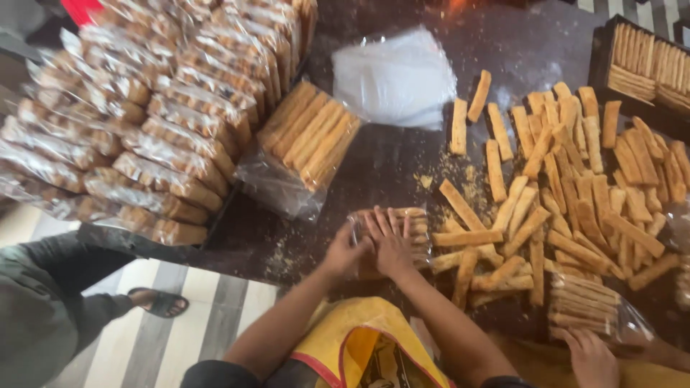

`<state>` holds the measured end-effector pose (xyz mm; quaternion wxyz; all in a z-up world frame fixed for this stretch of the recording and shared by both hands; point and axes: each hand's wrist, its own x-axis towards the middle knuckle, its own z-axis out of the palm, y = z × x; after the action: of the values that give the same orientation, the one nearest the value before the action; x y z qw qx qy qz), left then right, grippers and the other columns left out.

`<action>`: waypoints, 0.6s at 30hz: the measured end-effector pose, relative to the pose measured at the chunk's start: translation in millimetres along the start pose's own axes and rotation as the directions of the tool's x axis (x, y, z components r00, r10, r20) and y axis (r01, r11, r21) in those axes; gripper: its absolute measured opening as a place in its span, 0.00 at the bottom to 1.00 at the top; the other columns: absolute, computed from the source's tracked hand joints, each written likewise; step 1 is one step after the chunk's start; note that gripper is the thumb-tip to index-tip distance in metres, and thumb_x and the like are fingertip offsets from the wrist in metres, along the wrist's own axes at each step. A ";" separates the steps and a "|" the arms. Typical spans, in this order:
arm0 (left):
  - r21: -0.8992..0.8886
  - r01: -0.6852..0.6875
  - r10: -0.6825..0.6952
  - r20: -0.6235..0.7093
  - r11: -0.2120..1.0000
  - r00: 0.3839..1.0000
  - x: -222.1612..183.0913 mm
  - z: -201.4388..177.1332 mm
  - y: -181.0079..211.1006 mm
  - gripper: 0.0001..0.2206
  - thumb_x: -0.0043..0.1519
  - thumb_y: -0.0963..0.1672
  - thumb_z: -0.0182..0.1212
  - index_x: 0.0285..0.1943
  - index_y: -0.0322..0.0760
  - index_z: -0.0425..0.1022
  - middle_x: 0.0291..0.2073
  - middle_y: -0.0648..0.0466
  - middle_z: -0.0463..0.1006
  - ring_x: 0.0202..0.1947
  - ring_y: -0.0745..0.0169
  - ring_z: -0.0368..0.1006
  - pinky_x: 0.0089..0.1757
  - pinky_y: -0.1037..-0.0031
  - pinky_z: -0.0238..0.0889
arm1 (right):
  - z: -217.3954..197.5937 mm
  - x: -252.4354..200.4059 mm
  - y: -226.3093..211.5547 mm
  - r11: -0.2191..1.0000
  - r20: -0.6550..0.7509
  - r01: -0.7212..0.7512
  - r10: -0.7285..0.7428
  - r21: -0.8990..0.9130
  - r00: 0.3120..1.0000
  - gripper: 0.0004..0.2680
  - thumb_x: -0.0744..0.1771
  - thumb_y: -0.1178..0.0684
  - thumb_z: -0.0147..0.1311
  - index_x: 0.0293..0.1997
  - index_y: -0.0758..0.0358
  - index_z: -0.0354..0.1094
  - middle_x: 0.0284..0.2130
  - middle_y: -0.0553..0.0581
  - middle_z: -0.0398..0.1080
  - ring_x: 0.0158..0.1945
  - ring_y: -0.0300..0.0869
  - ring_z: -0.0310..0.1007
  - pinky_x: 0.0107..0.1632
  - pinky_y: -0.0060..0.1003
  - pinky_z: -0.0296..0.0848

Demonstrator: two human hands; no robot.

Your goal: The person packs fried snack sticks into clear plastic bags at a work table, aligning a bundle of sticks by hand, sliding them into a bag, and placing the filled bag with a growing stack of finished bags on the table.

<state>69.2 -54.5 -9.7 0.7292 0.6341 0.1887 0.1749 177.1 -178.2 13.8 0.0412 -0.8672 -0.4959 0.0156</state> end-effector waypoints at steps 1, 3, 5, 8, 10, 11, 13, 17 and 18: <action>0.013 -0.014 0.014 -0.002 1.000 1.000 2.0 -1.3 -7.1 0.31 0.57 0.46 0.65 0.70 0.30 0.65 0.58 0.41 0.76 0.57 0.51 0.74 0.57 0.65 0.67 | 0.4 3.7 0.2 1.000 -0.018 0.005 -0.004 0.005 1.000 0.23 0.71 0.37 0.36 0.77 0.49 0.47 0.76 0.56 0.44 0.78 0.55 0.38 0.74 0.64 0.28; 0.033 -0.018 0.018 -0.004 0.999 1.000 -3.9 0.1 -23.9 0.29 0.57 0.47 0.66 0.67 0.30 0.67 0.53 0.41 0.78 0.52 0.52 0.75 0.53 0.65 0.68 | 2.1 -1.7 -1.0 1.000 -0.023 0.009 -0.010 -0.024 1.000 0.24 0.69 0.39 0.39 0.77 0.50 0.47 0.75 0.56 0.45 0.78 0.56 0.38 0.73 0.65 0.28; 0.130 0.103 -0.098 -0.044 0.986 0.994 2.7 -4.7 -8.0 0.26 0.56 0.47 0.66 0.62 0.30 0.71 0.48 0.43 0.80 0.48 0.53 0.77 0.50 0.66 0.69 | 4.9 3.1 1.8 0.999 -0.046 0.010 -0.012 -0.048 0.999 0.24 0.69 0.40 0.40 0.76 0.49 0.48 0.75 0.57 0.45 0.77 0.56 0.37 0.71 0.66 0.27; 0.319 0.285 -0.247 -0.154 0.904 0.957 3.4 -1.7 -31.7 0.19 0.59 0.49 0.66 0.53 0.30 0.78 0.41 0.44 0.81 0.43 0.52 0.80 0.47 0.64 0.70 | 3.2 0.0 3.2 0.999 -0.052 0.001 -0.003 -0.038 0.999 0.22 0.70 0.41 0.43 0.74 0.50 0.51 0.74 0.57 0.47 0.76 0.56 0.38 0.71 0.68 0.28; 0.417 0.332 -0.261 -0.220 0.846 0.940 2.5 0.4 -42.7 0.16 0.61 0.49 0.65 0.48 0.30 0.80 0.39 0.44 0.81 0.42 0.50 0.80 0.46 0.63 0.70 | -0.4 -1.9 3.0 1.000 -0.058 0.003 -0.003 -0.003 0.998 0.21 0.70 0.42 0.45 0.73 0.51 0.54 0.73 0.57 0.48 0.76 0.56 0.40 0.71 0.68 0.29; 0.318 0.311 -0.255 -0.206 0.896 0.945 1.2 2.1 -38.6 0.15 0.63 0.48 0.62 0.47 0.31 0.81 0.39 0.45 0.82 0.41 0.53 0.79 0.45 0.64 0.69 | -2.3 -4.0 3.5 0.996 -0.078 -0.035 0.042 0.087 0.996 0.19 0.70 0.44 0.47 0.69 0.52 0.58 0.72 0.57 0.51 0.76 0.54 0.44 0.73 0.66 0.33; 0.225 0.286 -0.246 -0.187 0.932 0.951 -6.9 0.4 -29.8 0.14 0.66 0.48 0.60 0.47 0.31 0.82 0.38 0.47 0.82 0.40 0.55 0.79 0.44 0.65 0.69 | -2.1 -15.9 5.2 0.980 -0.097 -0.078 0.097 0.185 0.991 0.17 0.69 0.46 0.49 0.66 0.53 0.63 0.71 0.58 0.54 0.75 0.52 0.48 0.74 0.64 0.36; -0.374 0.304 -0.367 -0.108 0.876 0.924 -17.5 -15.3 -6.4 0.14 0.67 0.46 0.54 0.52 0.32 0.77 0.39 0.53 0.80 0.38 0.68 0.73 0.40 0.74 0.68 | -18.1 -50.7 15.8 0.857 -0.327 -0.201 0.384 0.474 0.863 0.12 0.69 0.55 0.51 0.58 0.61 0.67 0.67 0.58 0.60 0.70 0.53 0.58 0.70 0.50 0.58; -0.447 0.305 -0.388 -0.104 0.841 0.916 -22.2 -21.2 -0.9 0.14 0.68 0.46 0.53 0.54 0.32 0.76 0.39 0.54 0.79 0.37 0.69 0.71 0.39 0.76 0.67 | -25.8 -64.0 15.9 0.781 -0.299 -0.259 0.490 0.569 0.819 0.11 0.70 0.57 0.49 0.59 0.64 0.67 0.68 0.61 0.58 0.70 0.54 0.56 0.66 0.46 0.63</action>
<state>39.5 -47.4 -12.0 0.8468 0.3968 0.3271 0.1359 160.0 -242.8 37.2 0.3704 -0.8895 -0.2647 -0.0395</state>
